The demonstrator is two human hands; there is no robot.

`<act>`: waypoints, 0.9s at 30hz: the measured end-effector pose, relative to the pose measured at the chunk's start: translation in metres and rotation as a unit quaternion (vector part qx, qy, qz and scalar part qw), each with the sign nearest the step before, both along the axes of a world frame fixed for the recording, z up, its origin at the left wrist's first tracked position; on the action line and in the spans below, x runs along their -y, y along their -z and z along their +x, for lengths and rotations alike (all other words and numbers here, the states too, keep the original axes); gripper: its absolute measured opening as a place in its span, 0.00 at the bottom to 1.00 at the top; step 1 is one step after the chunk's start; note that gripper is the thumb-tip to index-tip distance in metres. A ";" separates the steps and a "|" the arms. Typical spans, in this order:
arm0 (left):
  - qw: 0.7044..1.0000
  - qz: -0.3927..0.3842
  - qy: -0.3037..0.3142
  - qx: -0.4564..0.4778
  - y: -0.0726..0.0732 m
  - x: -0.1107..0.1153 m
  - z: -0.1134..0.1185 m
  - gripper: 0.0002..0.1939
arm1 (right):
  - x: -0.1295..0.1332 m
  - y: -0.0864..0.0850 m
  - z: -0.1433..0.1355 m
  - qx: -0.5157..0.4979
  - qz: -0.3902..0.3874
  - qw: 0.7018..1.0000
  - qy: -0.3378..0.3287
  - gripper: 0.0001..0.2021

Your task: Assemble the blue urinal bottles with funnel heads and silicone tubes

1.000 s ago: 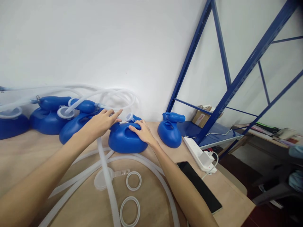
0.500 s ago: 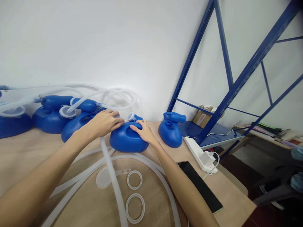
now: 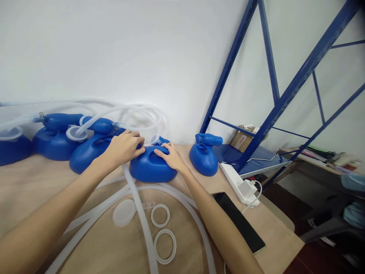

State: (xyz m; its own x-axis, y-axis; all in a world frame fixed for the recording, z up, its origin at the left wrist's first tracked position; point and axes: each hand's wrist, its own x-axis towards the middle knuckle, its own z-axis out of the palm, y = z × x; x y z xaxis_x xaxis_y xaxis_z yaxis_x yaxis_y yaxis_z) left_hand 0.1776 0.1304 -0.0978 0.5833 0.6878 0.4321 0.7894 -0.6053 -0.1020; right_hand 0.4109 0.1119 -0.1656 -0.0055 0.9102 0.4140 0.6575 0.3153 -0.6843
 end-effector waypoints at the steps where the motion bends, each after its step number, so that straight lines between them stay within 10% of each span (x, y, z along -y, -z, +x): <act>1: 1.000 -0.004 0.008 0.005 0.000 -0.001 -0.001 0.15 | 0.000 0.000 0.000 -0.001 -0.001 1.000 -0.001 0.20; 15: 1.000 -0.019 0.003 0.011 0.001 -0.002 -0.002 0.19 | 0.001 -0.002 -0.001 -0.005 -0.008 1.000 0.004 0.20; 20: 0.981 -0.115 0.105 0.117 -0.016 -0.015 -0.025 0.26 | 0.001 0.000 0.001 -0.014 -0.002 1.000 0.002 0.21; 27: 0.928 -0.324 0.030 0.181 -0.038 -0.013 -0.073 0.40 | 0.000 0.000 0.002 -0.014 -0.011 1.000 -0.002 0.21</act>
